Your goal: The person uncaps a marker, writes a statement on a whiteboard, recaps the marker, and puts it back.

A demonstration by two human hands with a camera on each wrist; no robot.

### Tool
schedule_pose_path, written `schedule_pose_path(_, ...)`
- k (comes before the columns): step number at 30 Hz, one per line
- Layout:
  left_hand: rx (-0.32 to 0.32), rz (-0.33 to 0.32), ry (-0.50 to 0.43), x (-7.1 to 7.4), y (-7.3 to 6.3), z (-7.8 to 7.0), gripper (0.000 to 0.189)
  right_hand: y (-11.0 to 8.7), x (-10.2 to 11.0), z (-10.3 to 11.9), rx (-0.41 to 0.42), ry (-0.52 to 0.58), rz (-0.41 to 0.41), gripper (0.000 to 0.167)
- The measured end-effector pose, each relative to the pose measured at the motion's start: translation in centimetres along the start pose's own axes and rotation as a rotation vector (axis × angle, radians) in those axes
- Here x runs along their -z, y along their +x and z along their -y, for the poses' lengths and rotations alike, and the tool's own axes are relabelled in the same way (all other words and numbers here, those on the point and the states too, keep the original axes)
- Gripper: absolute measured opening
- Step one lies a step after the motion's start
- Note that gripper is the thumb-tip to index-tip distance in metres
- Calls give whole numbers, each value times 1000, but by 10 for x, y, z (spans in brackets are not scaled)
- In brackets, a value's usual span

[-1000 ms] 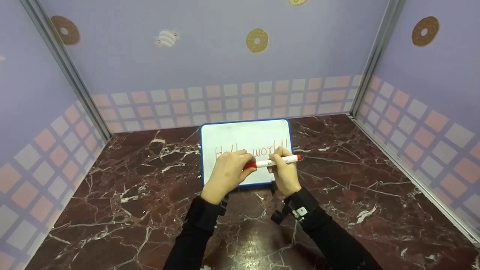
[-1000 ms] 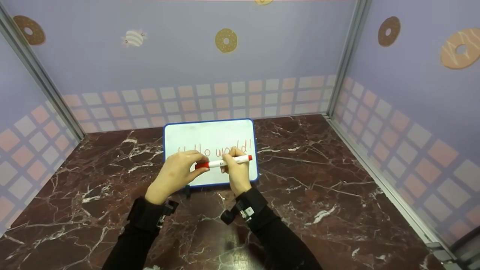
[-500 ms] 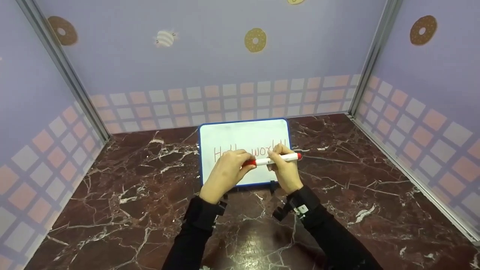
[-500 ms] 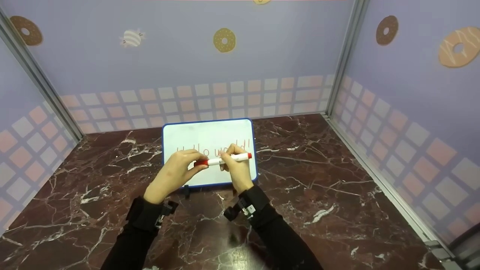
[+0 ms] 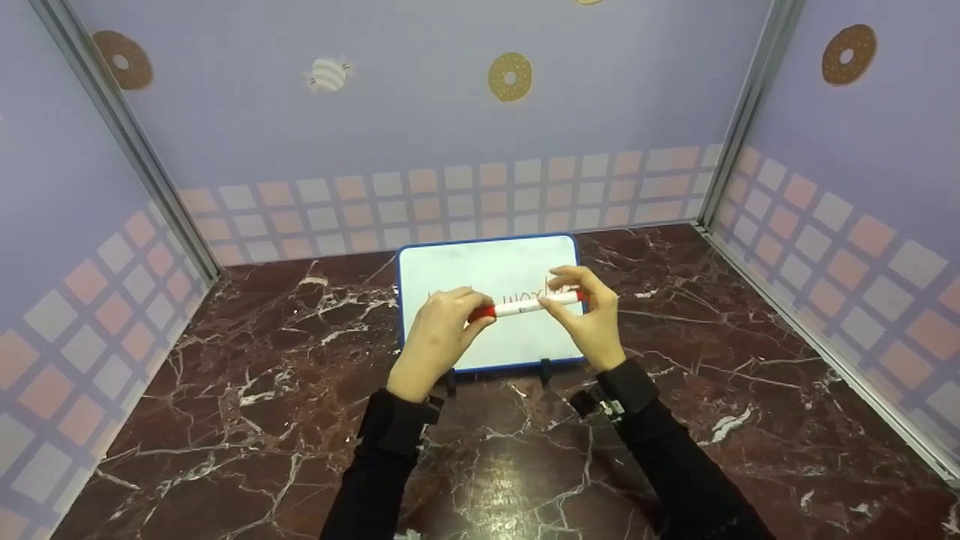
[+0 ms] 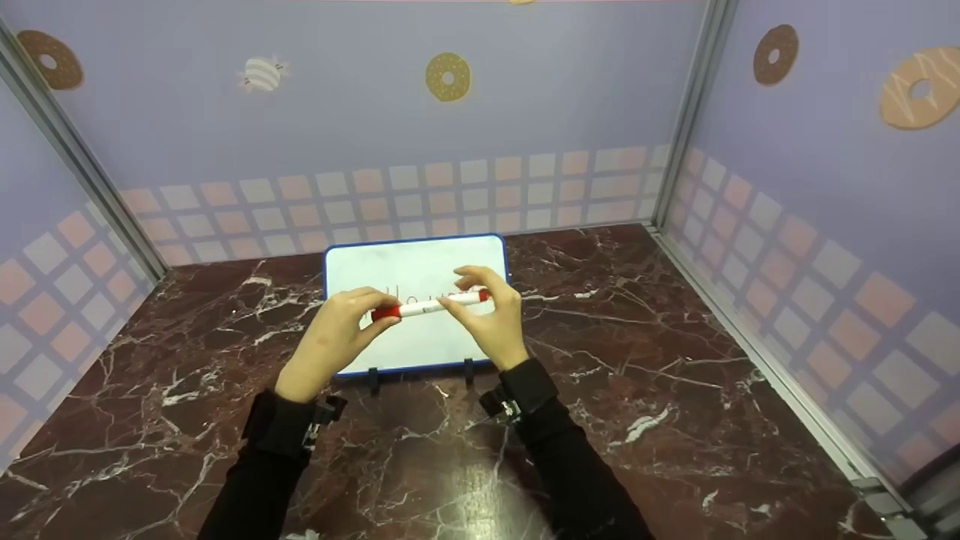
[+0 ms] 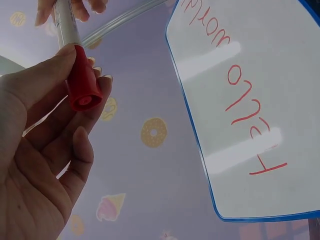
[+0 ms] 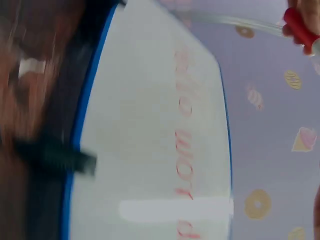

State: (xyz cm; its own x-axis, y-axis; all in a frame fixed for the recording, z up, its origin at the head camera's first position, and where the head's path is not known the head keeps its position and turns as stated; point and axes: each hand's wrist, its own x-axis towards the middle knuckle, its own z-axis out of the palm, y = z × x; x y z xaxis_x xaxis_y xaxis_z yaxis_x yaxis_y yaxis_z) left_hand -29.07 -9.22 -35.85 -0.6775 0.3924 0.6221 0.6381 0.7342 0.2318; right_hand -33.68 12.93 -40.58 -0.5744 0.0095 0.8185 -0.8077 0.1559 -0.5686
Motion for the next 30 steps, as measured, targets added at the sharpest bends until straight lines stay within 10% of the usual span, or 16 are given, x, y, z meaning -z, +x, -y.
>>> schedule_pose_path(5,-12,-30,84,-2,-1,1,14,3,1,5,418,-423,103,41)
schedule_pose_path(10,-23,-43,136,-5,-2,1,14,0,-8,7,670,-623,125,43)
schedule_pose_path(30,-20,-5,81,-4,-1,1,17,-6,-15,2,737,-711,70,17)
